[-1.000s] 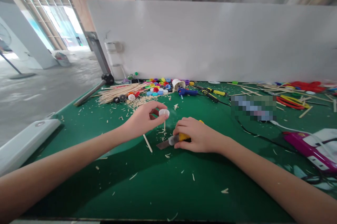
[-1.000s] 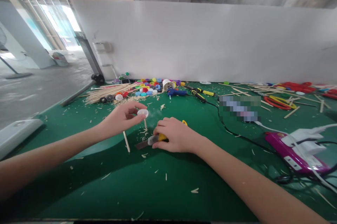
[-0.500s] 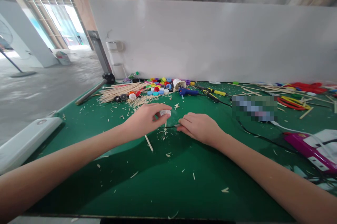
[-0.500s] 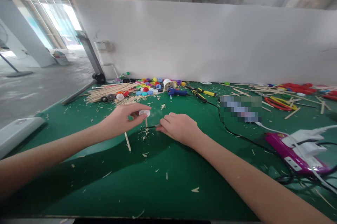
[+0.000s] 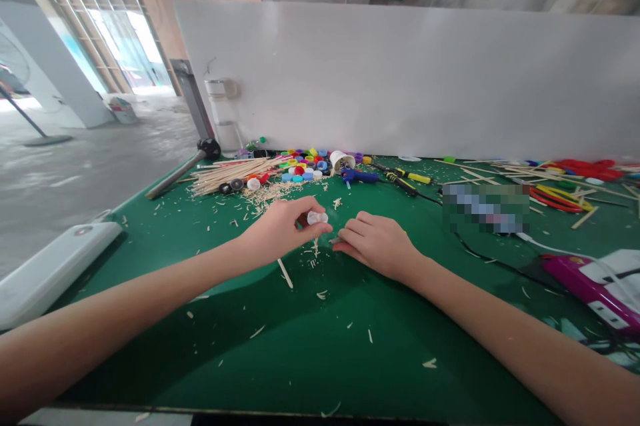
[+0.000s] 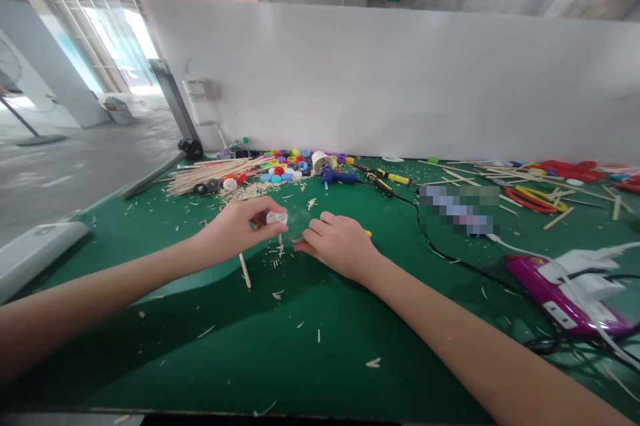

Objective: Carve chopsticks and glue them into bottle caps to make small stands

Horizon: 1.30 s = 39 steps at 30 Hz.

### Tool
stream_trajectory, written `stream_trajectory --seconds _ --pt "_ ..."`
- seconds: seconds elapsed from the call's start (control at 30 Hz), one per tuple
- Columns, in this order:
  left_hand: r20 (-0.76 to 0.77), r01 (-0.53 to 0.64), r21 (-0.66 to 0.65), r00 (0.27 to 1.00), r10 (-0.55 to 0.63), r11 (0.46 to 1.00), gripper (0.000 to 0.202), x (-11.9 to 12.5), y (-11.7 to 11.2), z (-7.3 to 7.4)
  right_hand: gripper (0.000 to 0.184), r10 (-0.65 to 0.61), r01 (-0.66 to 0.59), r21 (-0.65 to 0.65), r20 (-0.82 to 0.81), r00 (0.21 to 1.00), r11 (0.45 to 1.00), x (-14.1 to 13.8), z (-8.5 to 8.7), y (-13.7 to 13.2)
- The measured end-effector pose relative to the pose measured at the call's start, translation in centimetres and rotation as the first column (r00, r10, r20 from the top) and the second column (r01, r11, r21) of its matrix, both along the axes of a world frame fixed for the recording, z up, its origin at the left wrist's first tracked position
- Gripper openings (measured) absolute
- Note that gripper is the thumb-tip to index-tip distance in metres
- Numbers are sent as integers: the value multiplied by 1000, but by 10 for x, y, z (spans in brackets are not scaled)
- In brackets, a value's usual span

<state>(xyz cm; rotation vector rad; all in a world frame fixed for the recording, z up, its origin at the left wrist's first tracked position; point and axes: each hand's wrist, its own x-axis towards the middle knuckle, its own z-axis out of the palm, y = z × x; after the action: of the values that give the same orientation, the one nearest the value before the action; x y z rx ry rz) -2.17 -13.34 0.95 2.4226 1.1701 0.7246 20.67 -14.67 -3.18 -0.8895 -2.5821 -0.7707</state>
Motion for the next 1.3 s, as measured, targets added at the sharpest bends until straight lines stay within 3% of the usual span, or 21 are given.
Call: stream_trajectory --seconds 0.13,0.4,0.67,0.8,1.0,1.2,1.3 --pt "-5 2 -30 1000 -2 1000 29 1 -4 1 40 21 -20 21 -54 998 1000 -1 0 1" --pt "-14 -2 -50 1000 1 999 29 2 -4 2 43 40 -52 -123 -94 995 991 2 -1 7" --pt "-4 40 -59 999 -40 997 28 5 -6 -2 49 60 -63 -196 -20 998 979 -2 -4 15" --pt "-8 43 -51 999 -43 998 29 5 -6 0 49 58 -56 -147 10 998 988 -2 -6 13" --pt "65 3 -94 998 3 996 28 1 4 -5 43 50 -53 -36 -84 995 998 1 -8 11" --pt "77 24 -119 997 -15 993 27 3 0 -4 46 79 -79 -105 -1 997 991 -2 -7 14" --pt "51 31 -120 998 -25 992 27 3 -2 -2 46 70 -69 -75 5 998 995 -2 -7 13"
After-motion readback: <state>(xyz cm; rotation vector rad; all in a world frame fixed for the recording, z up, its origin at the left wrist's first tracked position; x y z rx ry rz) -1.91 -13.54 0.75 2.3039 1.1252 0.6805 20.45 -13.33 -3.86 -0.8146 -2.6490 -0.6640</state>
